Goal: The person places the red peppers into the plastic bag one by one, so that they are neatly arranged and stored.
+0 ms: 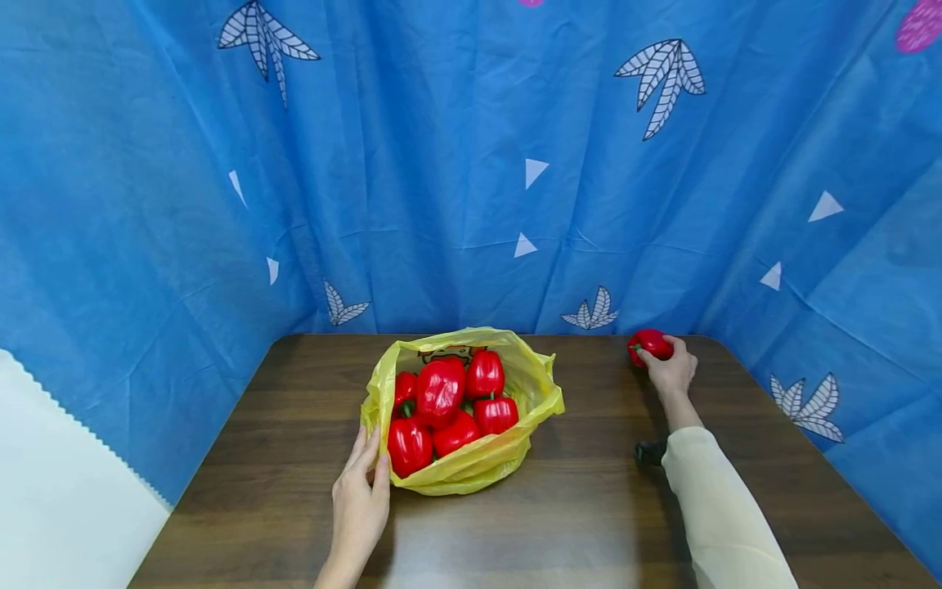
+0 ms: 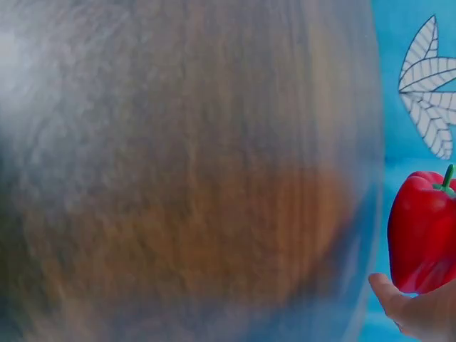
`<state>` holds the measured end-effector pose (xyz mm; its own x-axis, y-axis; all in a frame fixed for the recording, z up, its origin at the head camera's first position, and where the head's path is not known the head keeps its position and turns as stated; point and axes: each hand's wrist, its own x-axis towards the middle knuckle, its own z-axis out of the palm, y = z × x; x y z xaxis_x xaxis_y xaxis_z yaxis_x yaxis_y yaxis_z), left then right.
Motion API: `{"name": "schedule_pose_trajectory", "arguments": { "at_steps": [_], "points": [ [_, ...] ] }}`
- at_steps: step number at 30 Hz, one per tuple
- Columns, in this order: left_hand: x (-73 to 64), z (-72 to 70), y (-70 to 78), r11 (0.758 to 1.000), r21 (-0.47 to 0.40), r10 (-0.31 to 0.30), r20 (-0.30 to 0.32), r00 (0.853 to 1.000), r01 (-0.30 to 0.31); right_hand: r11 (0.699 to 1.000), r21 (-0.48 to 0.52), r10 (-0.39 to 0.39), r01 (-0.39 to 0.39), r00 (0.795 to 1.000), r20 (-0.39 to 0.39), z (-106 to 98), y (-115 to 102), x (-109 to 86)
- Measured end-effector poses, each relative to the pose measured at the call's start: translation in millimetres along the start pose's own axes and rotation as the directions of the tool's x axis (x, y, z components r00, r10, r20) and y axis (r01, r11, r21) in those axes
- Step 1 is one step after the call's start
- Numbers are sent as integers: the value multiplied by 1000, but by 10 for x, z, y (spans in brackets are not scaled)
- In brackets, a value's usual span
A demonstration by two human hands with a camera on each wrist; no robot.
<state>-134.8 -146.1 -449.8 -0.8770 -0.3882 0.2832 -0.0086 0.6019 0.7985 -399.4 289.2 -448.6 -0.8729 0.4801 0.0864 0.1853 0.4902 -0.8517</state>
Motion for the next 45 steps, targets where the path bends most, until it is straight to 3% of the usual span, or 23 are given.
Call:
{"name": "schedule_pose_trajectory", "arguments": {
  "at_steps": [6, 10, 14, 17, 22, 27, 30, 34, 36, 38, 40, 45],
  "points": [
    [0, -7, -8, 1000, -5, -4, 9, 1000, 4, 995, 5, -103, 103, 995, 16, -34, -125, -43],
    [1, -12, -8, 1000, -8, -9, 17, 1000, 9, 978, 118, -178, 172, 983, 43, -78, -287, -140],
    [4, -15, -12, 1000, -11, -14, 29, 999, 14, 946, 226, -260, 231, 960, 107, -148, -518, -287],
    [7, -17, -16, 1000, -13, -15, 29, 999, 15, 910, 307, -342, 280, 924, 171, -198, -748, -444],
    [12, -23, -14, 1000, -8, -9, 20, 1000, 10, 830, 430, -491, 355, 830, 265, -227, -1150, -776],
    [9, -17, -8, 1000, -7, -5, 13, 1000, 5, 790, 442, -590, 425, 723, 359, -183, -1433, -1104],
    [6, -12, -8, 1000, -5, -7, 13, 1000, 7, 776, 445, -623, 446, 648, 438, -174, -1581, -1342],
    [6, -15, -13, 1000, -3, -14, 16, 1000, 14, 762, 450, -648, 466, 523, 554, -126, -1717, -1646],
    [6, -16, -12, 1000, -3, -11, 14, 1000, 11, 764, 438, -641, 473, 476, 603, -48, -1707, -1720],
    [6, -15, -12, 1000, -7, -4, 11, 1000, 4, 771, 417, -625, 482, 445, 642, 50, -1658, -1752],
    [5, -16, -5, 1000, -10, 7, 7, 1000, -7, 779, 393, -606, 488, 426, 672, 153, -1595, -1764],
    [5, -19, 8, 1000, -13, 28, -3, 1000, -28, 771, 384, -596, 508, 367, 714, 354, -1497, -1808]
  ]
}}
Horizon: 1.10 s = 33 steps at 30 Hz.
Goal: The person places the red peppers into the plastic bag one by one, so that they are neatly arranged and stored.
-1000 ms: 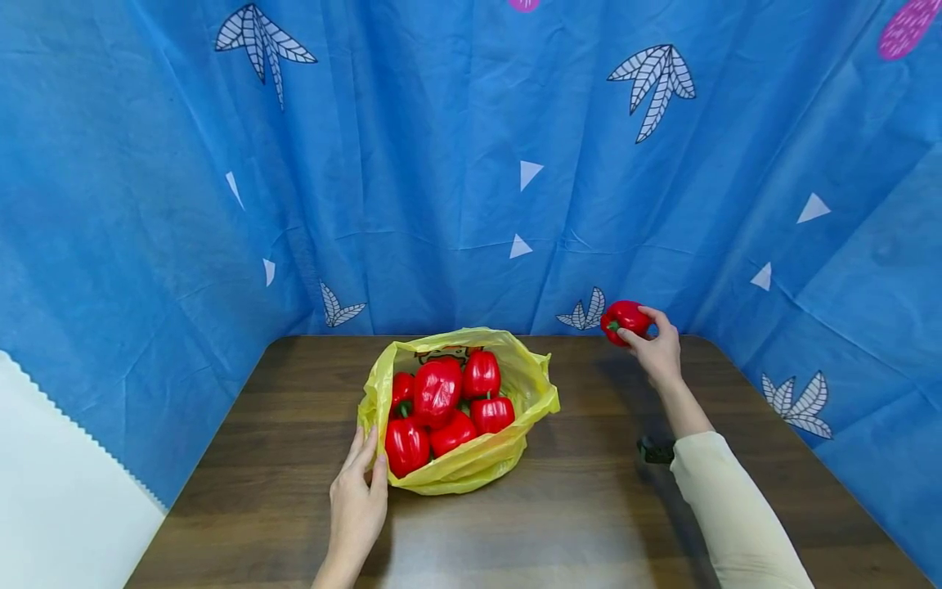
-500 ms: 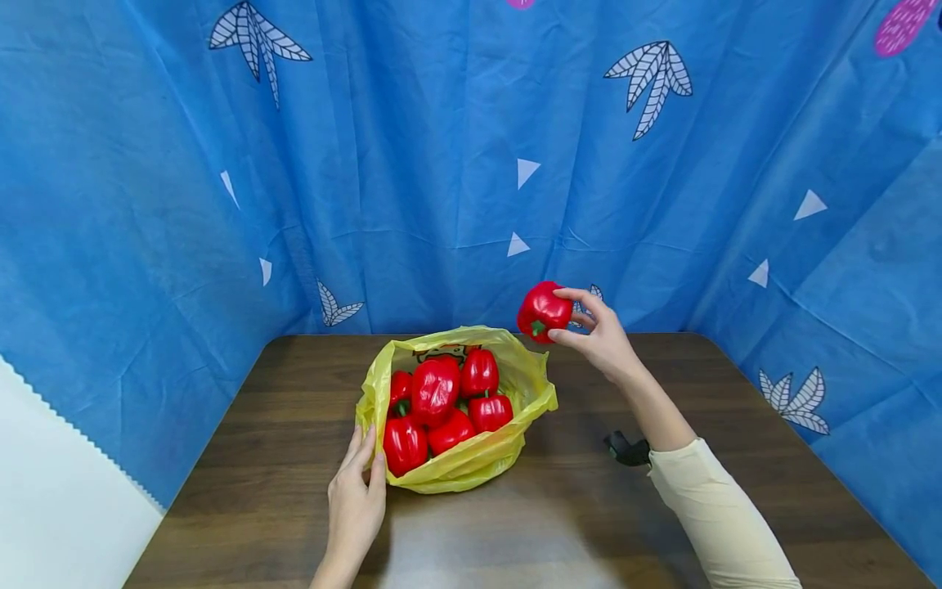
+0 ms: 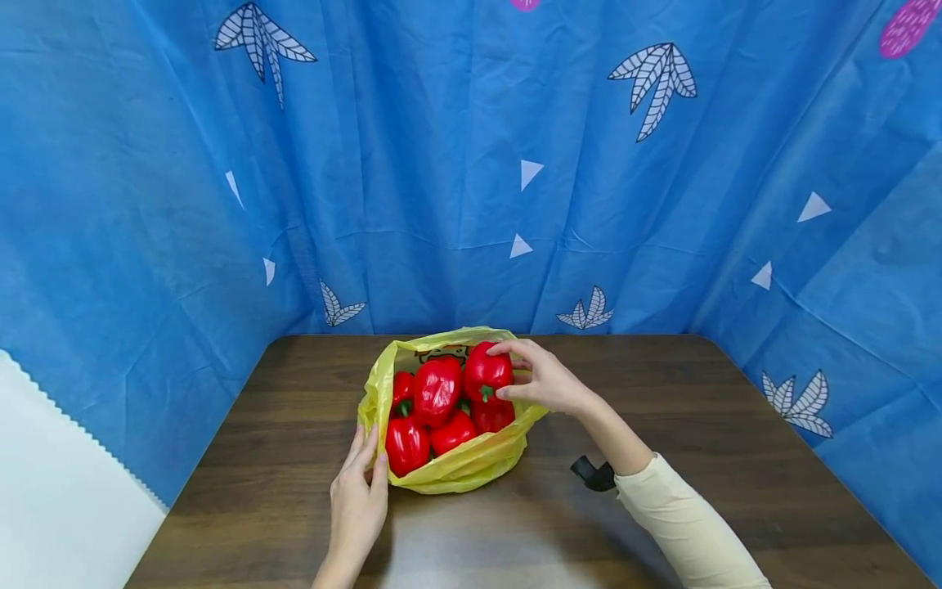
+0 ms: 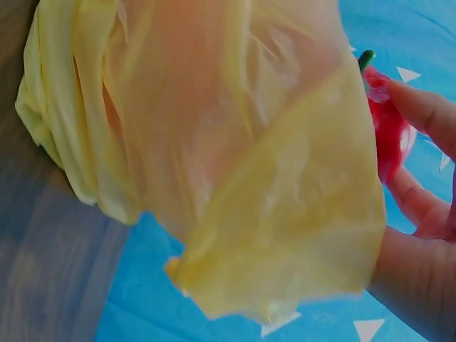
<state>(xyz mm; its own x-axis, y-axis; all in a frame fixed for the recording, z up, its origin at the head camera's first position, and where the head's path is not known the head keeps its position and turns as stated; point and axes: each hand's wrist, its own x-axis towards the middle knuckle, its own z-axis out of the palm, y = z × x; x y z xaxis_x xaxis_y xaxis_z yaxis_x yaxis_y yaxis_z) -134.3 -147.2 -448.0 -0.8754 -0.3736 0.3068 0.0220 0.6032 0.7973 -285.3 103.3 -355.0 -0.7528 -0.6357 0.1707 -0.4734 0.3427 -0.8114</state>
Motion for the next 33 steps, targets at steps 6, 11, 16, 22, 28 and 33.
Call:
{"name": "schedule_pose_trajectory", "arguments": {
  "at_steps": [6, 11, 16, 22, 28, 33],
  "points": [
    [3, 8, -3, 1000, 4, -19, 6, 1000, 19, 999, 37, -9, 7, 998, 68, 111, -109, 6],
    [3, 16, -7, 1000, 7, -18, -5, 1000, 18, 1000, 12, -14, 13, 996, 93, 178, -260, -2],
    [-1, 26, -9, 1000, -2, -21, -3, 1000, 21, 998, -64, -6, 11, 997, 72, 245, -154, 49],
    [10, 37, -1, 1000, -4, -20, 13, 1000, 20, 982, -188, -1, 12, 998, 56, 269, 29, 98],
    [9, 48, 7, 1000, -3, -15, 6, 1000, 15, 940, -341, 37, -26, 999, 27, 302, 44, 76],
    [11, 54, 17, 1000, -9, -8, -5, 1000, 8, 915, -399, 52, -51, 999, -9, 349, 44, 30]
  ]
}}
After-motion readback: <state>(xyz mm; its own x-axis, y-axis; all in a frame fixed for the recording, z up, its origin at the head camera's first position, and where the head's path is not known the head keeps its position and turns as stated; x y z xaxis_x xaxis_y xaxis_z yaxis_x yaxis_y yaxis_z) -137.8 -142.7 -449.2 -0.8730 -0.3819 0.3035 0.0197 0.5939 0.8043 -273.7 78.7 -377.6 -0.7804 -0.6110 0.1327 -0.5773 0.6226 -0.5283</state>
